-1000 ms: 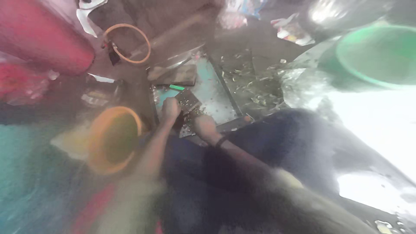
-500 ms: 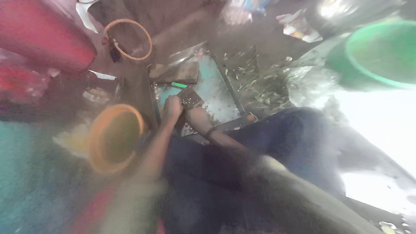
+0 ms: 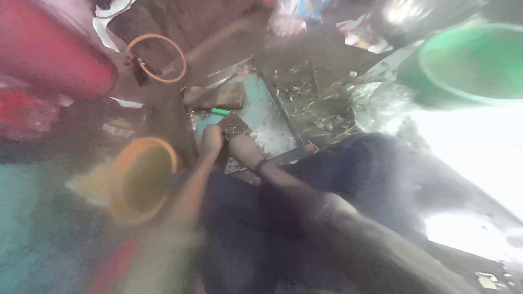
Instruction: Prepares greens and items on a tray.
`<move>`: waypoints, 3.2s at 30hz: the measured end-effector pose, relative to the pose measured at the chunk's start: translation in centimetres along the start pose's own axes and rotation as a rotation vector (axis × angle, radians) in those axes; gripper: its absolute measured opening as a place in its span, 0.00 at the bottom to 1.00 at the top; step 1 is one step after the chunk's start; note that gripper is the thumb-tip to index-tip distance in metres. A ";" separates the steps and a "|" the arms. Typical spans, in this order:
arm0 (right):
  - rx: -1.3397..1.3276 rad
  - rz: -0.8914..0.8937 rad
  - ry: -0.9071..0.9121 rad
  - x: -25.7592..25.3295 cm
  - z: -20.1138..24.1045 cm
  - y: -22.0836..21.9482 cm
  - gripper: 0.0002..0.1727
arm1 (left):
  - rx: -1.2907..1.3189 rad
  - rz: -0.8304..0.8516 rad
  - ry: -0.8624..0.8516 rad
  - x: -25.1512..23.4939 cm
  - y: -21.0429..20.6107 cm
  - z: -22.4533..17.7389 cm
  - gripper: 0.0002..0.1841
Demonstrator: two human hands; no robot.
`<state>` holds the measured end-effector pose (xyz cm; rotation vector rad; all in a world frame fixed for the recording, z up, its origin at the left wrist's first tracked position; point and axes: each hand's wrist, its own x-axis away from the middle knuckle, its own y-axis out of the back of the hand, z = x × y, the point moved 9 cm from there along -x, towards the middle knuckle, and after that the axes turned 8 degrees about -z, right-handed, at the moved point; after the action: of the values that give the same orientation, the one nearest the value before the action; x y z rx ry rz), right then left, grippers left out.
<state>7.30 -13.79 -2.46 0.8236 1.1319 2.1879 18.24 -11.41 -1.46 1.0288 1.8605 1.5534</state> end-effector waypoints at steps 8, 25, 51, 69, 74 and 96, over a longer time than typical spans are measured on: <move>-0.049 -0.023 0.015 -0.5 -0.1 -1.0 0.11 | -0.034 -0.006 -0.070 -0.6 0.0 -0.9 0.04; -0.005 -0.003 -0.015 0.8 -0.9 0.8 0.10 | -0.038 -0.014 -0.032 -0.3 -0.2 -0.3 0.04; 0.034 0.036 -0.016 1.5 -1.4 0.2 0.12 | 0.042 -0.030 0.033 0.4 0.3 0.8 0.05; 0.078 0.012 0.012 1.7 -1.6 -1.5 0.11 | -0.023 -0.006 -0.045 -1.7 -0.6 0.0 0.06; 0.100 0.079 -0.009 3.6 -3.7 -1.5 0.12 | -0.014 0.003 -0.044 -1.4 -0.4 -0.2 0.06; 0.080 0.039 -0.018 1.5 -2.6 -1.7 0.12 | -0.085 0.025 -0.039 -2.2 -0.8 0.1 0.07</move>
<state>4.74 -13.22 -4.72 0.9042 1.2106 2.1743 19.42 -13.20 -2.41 1.0402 1.7468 1.6008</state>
